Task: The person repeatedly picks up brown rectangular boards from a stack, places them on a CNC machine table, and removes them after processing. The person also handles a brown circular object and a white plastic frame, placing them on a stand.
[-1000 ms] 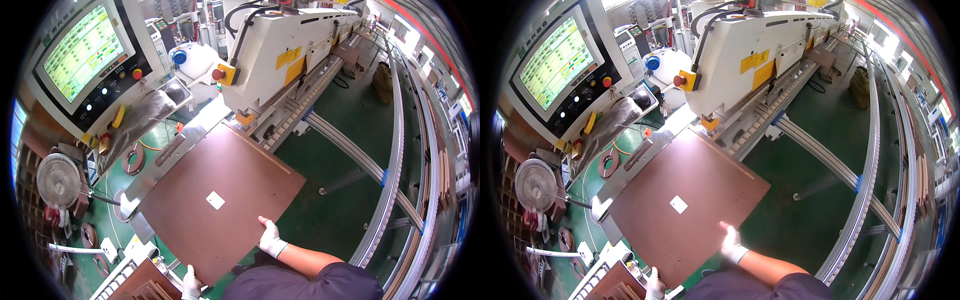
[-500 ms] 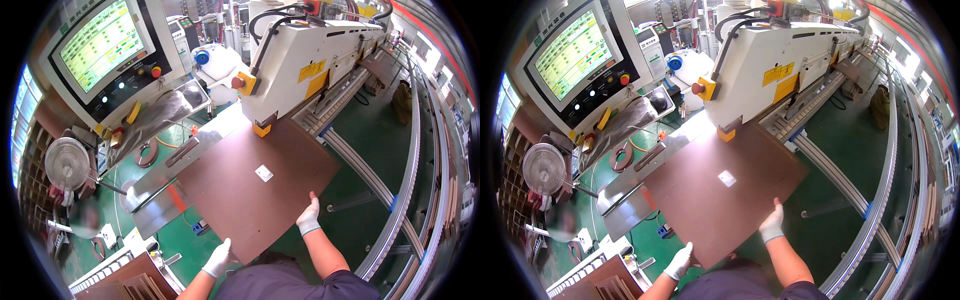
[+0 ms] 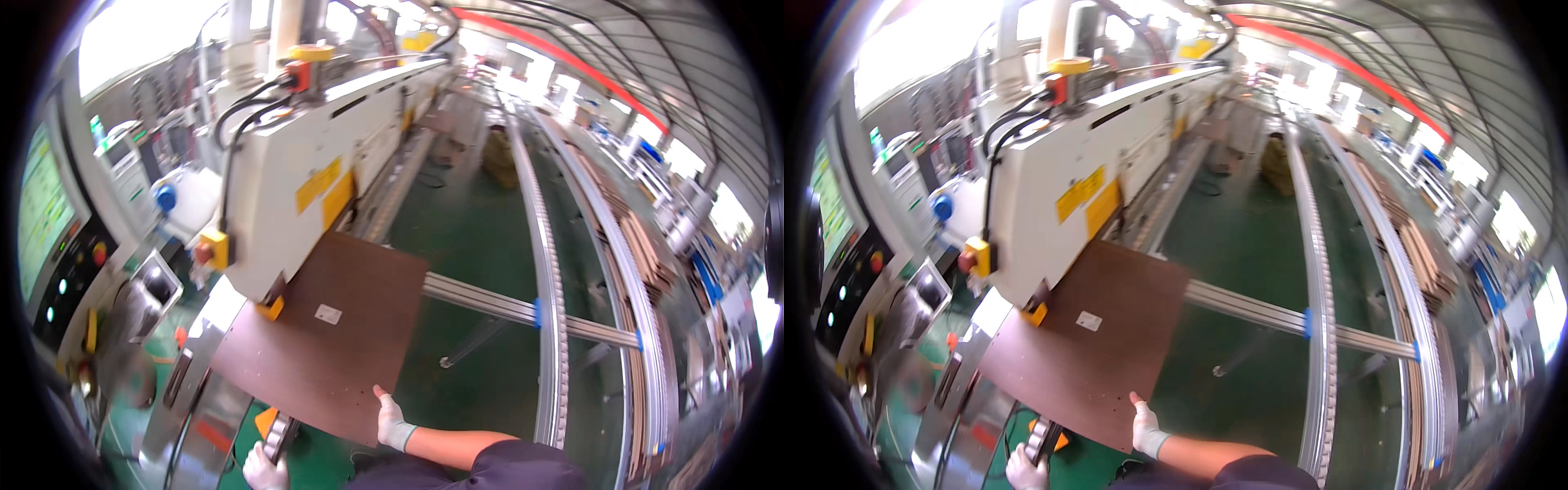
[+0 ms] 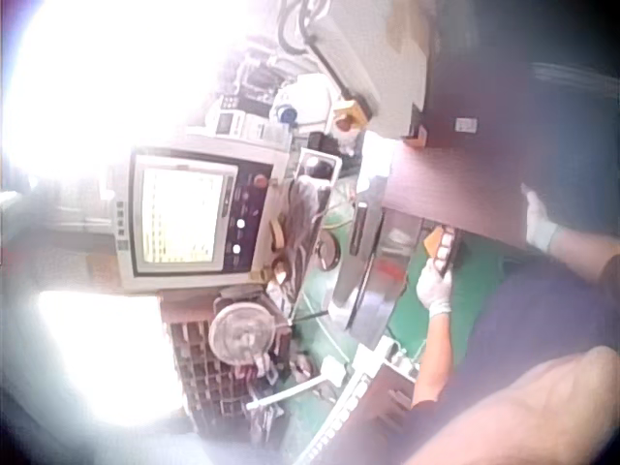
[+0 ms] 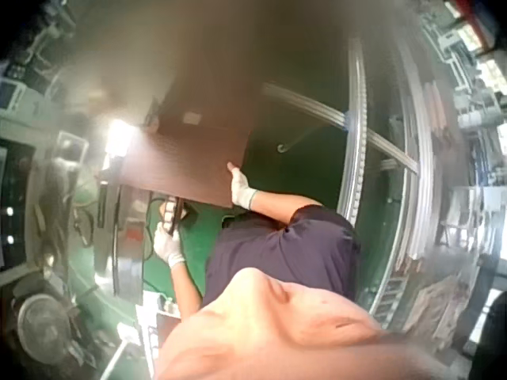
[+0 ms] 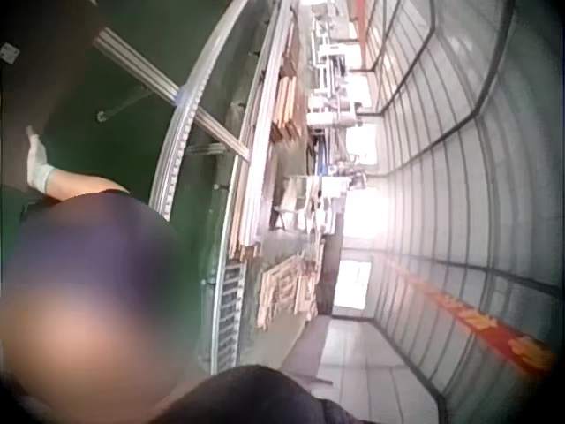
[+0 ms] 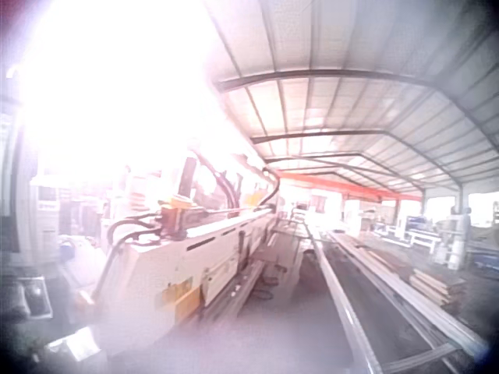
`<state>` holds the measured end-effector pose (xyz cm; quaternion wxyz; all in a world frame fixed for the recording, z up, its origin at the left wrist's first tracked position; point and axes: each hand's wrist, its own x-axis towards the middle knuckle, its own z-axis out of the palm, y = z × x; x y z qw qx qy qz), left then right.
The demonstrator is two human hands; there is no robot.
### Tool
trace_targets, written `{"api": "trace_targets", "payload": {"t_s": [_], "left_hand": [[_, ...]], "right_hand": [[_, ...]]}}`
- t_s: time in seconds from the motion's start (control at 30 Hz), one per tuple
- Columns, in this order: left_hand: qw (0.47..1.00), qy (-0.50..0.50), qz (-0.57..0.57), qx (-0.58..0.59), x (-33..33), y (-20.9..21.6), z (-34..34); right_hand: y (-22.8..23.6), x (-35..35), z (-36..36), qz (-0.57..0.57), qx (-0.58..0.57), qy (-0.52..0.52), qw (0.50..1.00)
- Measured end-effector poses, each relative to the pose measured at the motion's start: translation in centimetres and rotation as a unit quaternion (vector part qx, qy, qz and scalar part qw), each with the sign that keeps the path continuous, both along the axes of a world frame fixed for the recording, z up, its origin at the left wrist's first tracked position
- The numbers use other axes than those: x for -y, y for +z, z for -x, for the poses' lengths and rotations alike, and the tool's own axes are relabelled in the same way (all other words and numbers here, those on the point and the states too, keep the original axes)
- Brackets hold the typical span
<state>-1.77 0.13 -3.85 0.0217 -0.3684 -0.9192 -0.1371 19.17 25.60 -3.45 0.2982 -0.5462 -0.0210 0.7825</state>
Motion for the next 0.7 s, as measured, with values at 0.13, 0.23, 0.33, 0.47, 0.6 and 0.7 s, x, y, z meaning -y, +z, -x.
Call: {"api": "trace_targets", "payload": {"t_s": [0.13,0.23,0.33,0.47,0.6,0.7], "left_hand": [[0.995,-0.049,0.052,-0.071,-1.4,4.4,-1.6],[0.991,-0.063,0.016,-0.114,-1.0,3.4,-1.1],[0.992,-0.064,0.015,-0.110,-0.7,4.0,-1.2],[0.993,-0.075,0.018,-0.089,-1.5,4.7,-1.7],[0.993,-0.098,0.008,-0.072,1.6,4.1,-0.2],[0.982,-0.111,-0.085,-0.127,8.2,4.9,1.5]], "right_hand": [[1.3,-4.3,-1.8,-0.025,-0.083,-0.024,0.996],[1.4,-7.4,-2.3,-0.064,-0.158,-0.001,0.985],[2.0,-10.3,-2.1,-0.075,-0.095,-0.043,0.992],[-2.4,-13.8,-2.5,-0.154,0.017,-0.140,0.978],[-0.6,-6.8,-0.7,-0.093,-0.032,-0.049,0.994],[-5.8,0.4,-1.1,-0.089,-0.185,0.130,0.970]]}}
